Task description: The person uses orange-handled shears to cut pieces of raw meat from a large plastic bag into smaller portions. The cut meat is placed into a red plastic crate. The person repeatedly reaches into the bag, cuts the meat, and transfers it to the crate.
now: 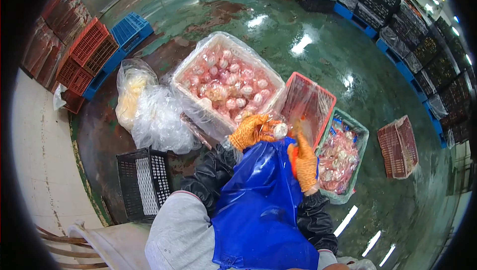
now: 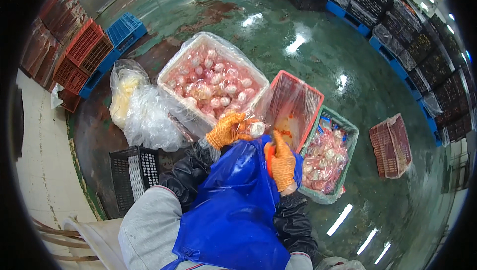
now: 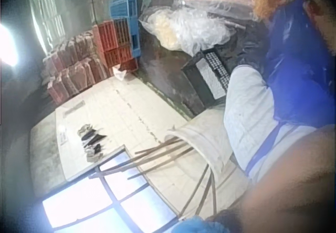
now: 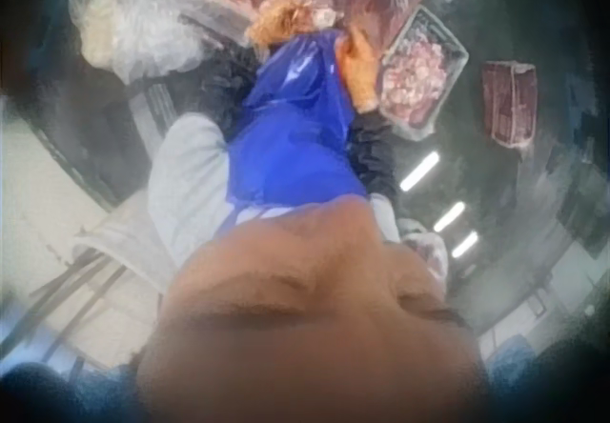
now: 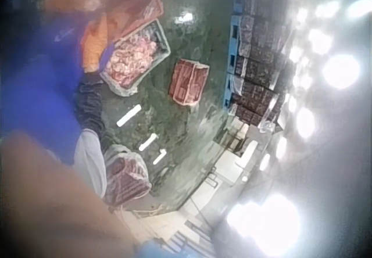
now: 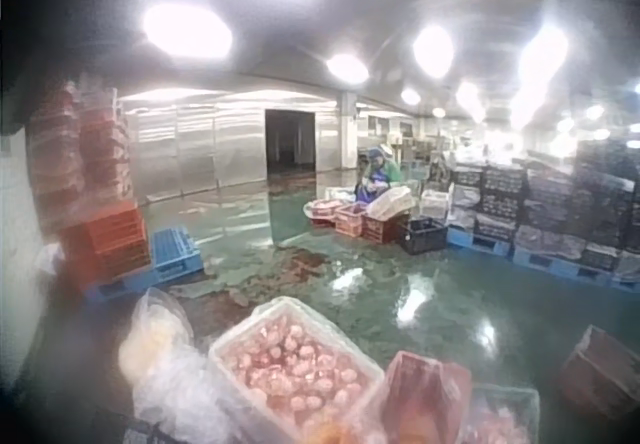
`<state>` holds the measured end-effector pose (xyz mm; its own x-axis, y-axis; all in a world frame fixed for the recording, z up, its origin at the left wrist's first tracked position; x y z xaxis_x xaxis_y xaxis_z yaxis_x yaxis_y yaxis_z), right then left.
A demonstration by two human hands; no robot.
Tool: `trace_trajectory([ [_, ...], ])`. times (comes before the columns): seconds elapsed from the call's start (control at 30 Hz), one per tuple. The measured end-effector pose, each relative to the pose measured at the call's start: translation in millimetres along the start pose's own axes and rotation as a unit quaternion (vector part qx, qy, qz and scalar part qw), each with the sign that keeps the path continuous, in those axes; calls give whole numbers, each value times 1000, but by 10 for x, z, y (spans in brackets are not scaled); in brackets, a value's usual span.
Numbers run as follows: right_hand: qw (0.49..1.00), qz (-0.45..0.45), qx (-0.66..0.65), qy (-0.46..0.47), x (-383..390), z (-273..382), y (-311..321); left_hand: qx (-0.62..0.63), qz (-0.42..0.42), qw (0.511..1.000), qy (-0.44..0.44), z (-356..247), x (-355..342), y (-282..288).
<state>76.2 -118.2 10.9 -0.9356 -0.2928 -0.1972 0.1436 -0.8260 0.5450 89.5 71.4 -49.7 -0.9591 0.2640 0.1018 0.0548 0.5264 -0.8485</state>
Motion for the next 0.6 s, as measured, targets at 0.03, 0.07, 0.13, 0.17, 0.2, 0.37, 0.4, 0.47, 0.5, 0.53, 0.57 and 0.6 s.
trace_trajectory([
  [0.03,993,-26,-105,-48,-28,-210,-39,-7,19,1000,-3,50,25,-54],
  [0.07,956,-31,-252,-150,20,-450,-60,-14,38,999,-5,105,52,-126],
  [0.13,894,56,-381,-232,-43,-395,-79,-118,0,993,3,174,67,-263],
  [0.17,893,62,-391,-216,-24,-368,-103,-96,-12,993,60,299,15,-182],
  [0.2,893,66,-398,-198,-24,-330,-112,-74,-21,990,116,396,-51,-186],
  [0.37,810,-28,-559,-177,-53,-426,-82,22,-6,996,87,360,13,-730],
  [0.4,805,-29,-564,-181,-25,-510,-105,-132,-29,990,45,405,11,-718],
  [0.47,805,-76,-565,-162,11,-527,-138,-423,-77,902,-42,554,18,-668],
  [0.5,809,-116,-560,-137,0,-380,-151,-396,-92,908,-97,804,-46,-427],
  [0.53,760,-101,-616,-182,23,-174,-161,-414,-127,891,-133,734,12,-631],
  [0.57,799,-105,-565,-178,67,-276,-192,-384,-143,909,-80,762,8,-586],
  [0.6,834,-105,-514,-171,90,-256,-214,-353,-162,921,-29,772,27,-533],
])
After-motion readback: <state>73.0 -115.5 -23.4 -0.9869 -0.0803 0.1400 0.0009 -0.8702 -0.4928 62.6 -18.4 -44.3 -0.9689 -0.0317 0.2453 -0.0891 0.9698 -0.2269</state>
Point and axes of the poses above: each hand's wrist, its own x-axis away from the middle knuckle, its own y-axis out of the back of the hand, z = x × y, the point moved 5 cm from there along -x, towards the middle knuckle, and after that the axes turned 1 degree about -y, right-handed, at the moved point
